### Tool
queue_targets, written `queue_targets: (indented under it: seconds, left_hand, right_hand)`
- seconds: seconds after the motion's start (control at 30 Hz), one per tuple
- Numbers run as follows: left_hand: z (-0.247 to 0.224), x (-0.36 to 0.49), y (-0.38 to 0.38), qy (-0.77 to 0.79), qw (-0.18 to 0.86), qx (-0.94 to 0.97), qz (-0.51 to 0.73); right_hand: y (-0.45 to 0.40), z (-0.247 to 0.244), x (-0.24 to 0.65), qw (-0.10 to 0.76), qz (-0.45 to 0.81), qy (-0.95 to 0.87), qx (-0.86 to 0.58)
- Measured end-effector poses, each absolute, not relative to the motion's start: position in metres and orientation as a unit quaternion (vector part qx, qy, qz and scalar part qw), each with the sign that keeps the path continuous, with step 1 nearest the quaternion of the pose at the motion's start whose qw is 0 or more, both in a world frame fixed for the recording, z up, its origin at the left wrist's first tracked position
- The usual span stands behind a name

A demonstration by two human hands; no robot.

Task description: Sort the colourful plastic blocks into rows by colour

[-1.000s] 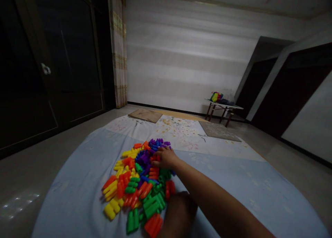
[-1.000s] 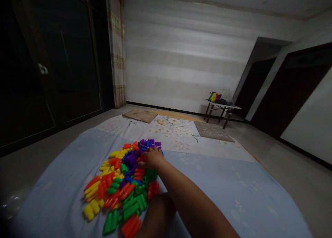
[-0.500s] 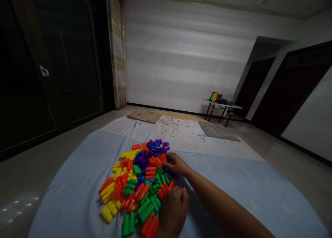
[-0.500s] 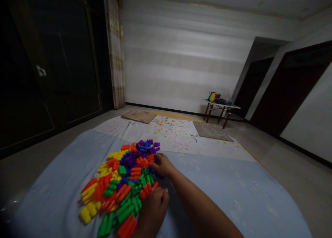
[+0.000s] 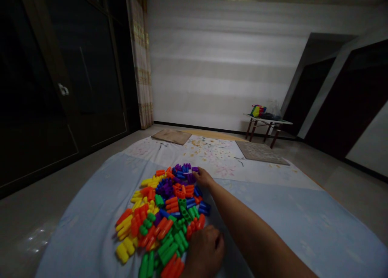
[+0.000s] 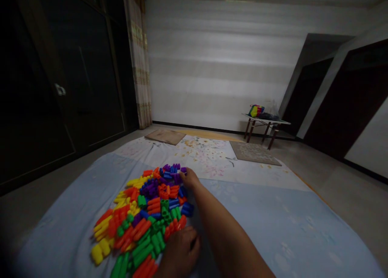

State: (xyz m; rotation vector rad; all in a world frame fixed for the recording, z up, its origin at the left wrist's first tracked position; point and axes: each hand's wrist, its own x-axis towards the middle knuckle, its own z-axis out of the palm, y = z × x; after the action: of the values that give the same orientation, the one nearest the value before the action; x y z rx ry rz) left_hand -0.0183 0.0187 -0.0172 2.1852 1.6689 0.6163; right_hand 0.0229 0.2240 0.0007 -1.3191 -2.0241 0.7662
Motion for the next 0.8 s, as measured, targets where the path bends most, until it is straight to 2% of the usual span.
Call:
queue_targets:
  seconds: [0.17, 0.37, 0.5, 0.67, 0.8]
  left_hand:
    - [-0.015, -0.018, 0.017, 0.594, 0.175, 0.754, 0.218]
    - [-0.015, -0.018, 0.015, 0.572, 0.168, 0.764, 0.248]
    - [-0.012, -0.018, 0.014, 0.574, 0.163, 0.765, 0.241]
    - [-0.007, -0.015, 0.009, 0.578, 0.161, 0.767, 0.227]
    - [-0.004, -0.015, 0.006, 0.524, 0.211, 0.785, 0.253]
  right_hand:
    - [0.205, 0.005, 0.012, 0.288, 0.273, -0.774, -0.494]
    - [0.164, 0.002, 0.065, 0.239, 0.233, -0.753, -0.567]
    - [0.138, 0.003, 0.074, 0.2, 0.253, -0.778, -0.54]
    - [0.128, 0.024, 0.053, 0.225, 0.209, -0.793, -0.526]
    - [0.126, 0.037, 0.021, 0.214, 0.171, -0.849, -0.451]
